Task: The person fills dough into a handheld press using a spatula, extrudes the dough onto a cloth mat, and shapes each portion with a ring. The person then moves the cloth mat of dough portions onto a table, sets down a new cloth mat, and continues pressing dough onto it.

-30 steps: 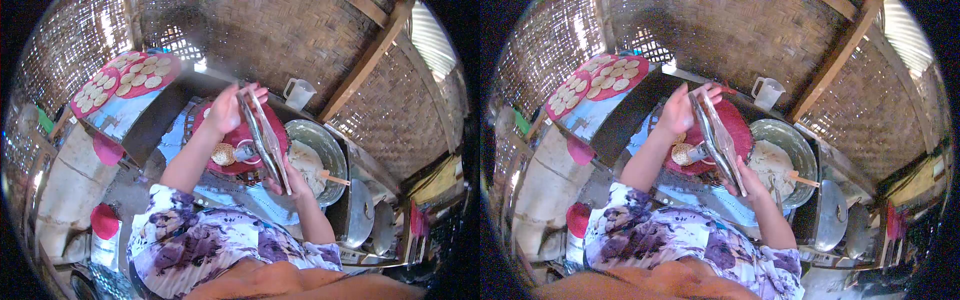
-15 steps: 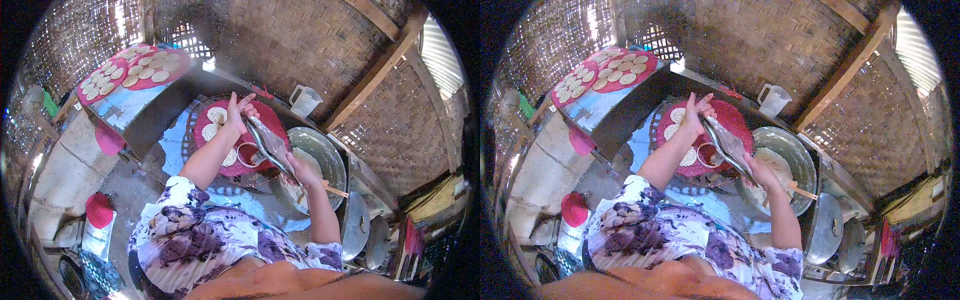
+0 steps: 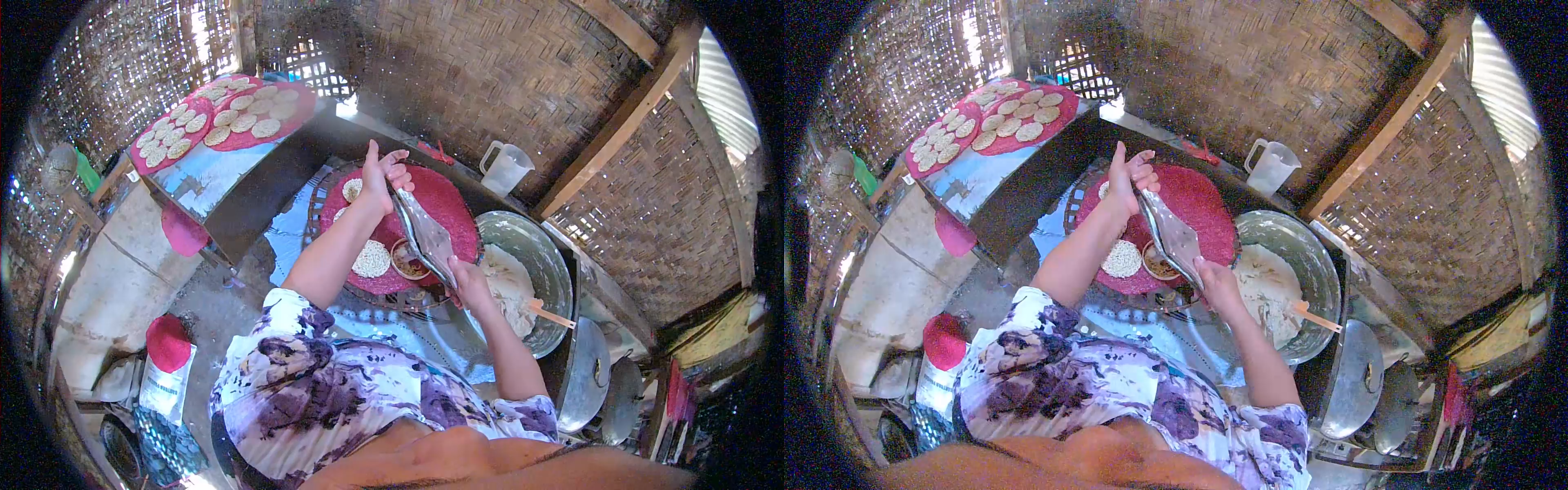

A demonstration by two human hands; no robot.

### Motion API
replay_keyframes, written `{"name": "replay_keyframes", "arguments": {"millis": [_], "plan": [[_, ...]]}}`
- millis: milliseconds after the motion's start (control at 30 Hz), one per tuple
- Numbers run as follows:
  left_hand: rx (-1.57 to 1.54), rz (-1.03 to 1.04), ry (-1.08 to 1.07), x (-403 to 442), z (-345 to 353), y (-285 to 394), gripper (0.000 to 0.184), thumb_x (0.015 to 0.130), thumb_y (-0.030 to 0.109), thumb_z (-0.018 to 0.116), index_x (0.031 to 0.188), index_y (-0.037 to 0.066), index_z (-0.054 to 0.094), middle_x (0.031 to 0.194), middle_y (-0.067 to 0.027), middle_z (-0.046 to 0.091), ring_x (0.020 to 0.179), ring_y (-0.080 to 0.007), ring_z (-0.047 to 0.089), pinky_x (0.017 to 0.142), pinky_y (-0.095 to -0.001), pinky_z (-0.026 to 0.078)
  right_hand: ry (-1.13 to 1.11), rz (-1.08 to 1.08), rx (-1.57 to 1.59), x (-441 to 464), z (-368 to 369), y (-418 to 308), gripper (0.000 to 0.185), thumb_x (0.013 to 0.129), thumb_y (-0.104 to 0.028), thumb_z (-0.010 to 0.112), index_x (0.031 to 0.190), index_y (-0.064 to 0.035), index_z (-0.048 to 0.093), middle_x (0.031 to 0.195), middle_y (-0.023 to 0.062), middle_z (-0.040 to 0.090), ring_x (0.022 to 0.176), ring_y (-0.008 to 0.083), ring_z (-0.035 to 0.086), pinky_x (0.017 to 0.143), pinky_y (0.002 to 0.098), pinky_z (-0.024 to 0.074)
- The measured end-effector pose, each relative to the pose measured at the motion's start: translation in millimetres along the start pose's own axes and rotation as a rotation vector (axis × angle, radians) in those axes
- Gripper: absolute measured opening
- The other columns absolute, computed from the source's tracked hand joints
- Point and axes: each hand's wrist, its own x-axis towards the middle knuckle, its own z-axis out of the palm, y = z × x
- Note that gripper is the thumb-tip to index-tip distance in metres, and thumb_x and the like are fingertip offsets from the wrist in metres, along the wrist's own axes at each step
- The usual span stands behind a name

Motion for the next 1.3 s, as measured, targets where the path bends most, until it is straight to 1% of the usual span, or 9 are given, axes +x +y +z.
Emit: {"name": "replay_keyframes", "arguments": {"millis": [267,367,533,667,733,867,1067,1167,1300], "plan": [[0.069,-0.007,-0.048,8,10,0,0.062,0.081,0.066,0.027,0.073,0.009,0.051,0.041,0.0061,0.020,0.033,-0.0093,0.022,0.038,-0.0269,0.024,0.221,-0.101,-0.118,6,8,12,0.045,0.085,-0.042,0.047,0.087,0.0004,0.062,0.060,0.0100,0.058,0.055,0.0174,0.056,0.053,0.0317,0.0433],[0.067,-0.004,-0.086,11,10,-3,0.063,0.081,0.066,0.026,0.073,0.009,0.051,0.042,0.0058,0.022,0.034,-0.0095,0.022,0.039,-0.0272,0.024,0.283,-0.268,-0.128,14,8,27,0.041,0.086,-0.043,0.047,0.083,-0.0036,0.059,0.051,0.0032,0.050,0.036,0.0101,0.042,0.033,0.0240,0.0315],[0.010,-0.109,-0.247,4,20,-3,0.070,0.083,0.064,0.022,0.095,0.005,0.057,0.055,-0.0020,0.047,0.049,-0.0160,0.045,0.052,-0.0288,0.039,0.173,-0.179,0.054,8,5,24,0.038,0.088,-0.040,0.044,0.082,-0.0040,0.056,0.051,0.0024,0.049,0.035,0.0089,0.040,0.032,0.0229,0.0297],[0.623,-0.381,0.036,-12,8,-19,0.057,0.087,0.048,0.030,0.110,0.001,0.054,0.105,-0.0142,0.059,0.092,-0.0235,0.057,0.086,-0.0333,0.041,0.118,-0.159,0.195,-3,2,17,0.036,0.089,-0.038,0.041,0.080,-0.0057,0.053,0.051,0.0018,0.047,0.033,0.0085,0.038,0.031,0.0225,0.0278],[1.162,-0.229,-0.146,-10,-38,-46,0.042,0.088,0.034,0.037,0.113,0.002,0.050,0.102,-0.0142,0.058,0.088,-0.0216,0.057,0.074,-0.0326,0.045,0.096,-0.143,0.237,-6,0,13,0.036,0.090,-0.038,0.041,0.080,-0.0059,0.052,0.051,0.0018,0.047,0.033,0.0085,0.037,0.030,0.0222,0.0275],[1.459,-0.333,-0.077,-17,-50,-47,0.042,0.083,0.015,0.036,0.123,0.006,0.042,0.106,-0.0110,0.056,0.091,-0.0219,0.055,0.080,-0.0354,0.043,0.123,-0.185,0.285,-5,1,14,0.035,0.088,-0.036,0.046,0.083,-0.0036,0.059,0.053,0.0005,0.049,0.042,0.0079,0.043,0.039,0.0249,0.0329],[1.584,-0.374,-0.128,-43,-29,-37,0.051,0.087,0.034,0.031,0.131,0.010,0.033,0.098,-0.0157,0.057,0.094,-0.0265,0.051,0.084,-0.0379,0.039,0.186,-0.156,0.244,-9,-4,14,0.033,0.088,-0.033,0.048,0.085,-0.0026,0.059,0.058,0.0007,0.052,0.048,0.0080,0.046,0.044,0.0246,0.0363],[2.174,-0.169,-0.218,-60,-13,-43,0.057,0.086,0.048,0.028,0.122,0.006,0.044,0.093,-0.0166,0.058,0.098,-0.0312,0.047,0.086,-0.0442,0.034,0.272,-0.189,0.250,-10,-9,22,0.033,0.088,-0.033,0.048,0.084,-0.0023,0.059,0.057,0.0007,0.052,0.048,0.0074,0.045,0.044,0.0244,0.0358],[2.157,-0.002,-0.233,-80,19,-42,0.059,0.087,0.051,0.025,0.100,0.005,0.059,0.098,-0.0173,0.056,0.096,-0.0331,0.046,0.082,-0.0460,0.035,0.310,-0.231,0.324,-19,-18,18,0.035,0.089,-0.034,0.045,0.082,-0.0019,0.057,0.055,0.0018,0.052,0.043,0.0092,0.045,0.040,0.0249,0.0357]]}}
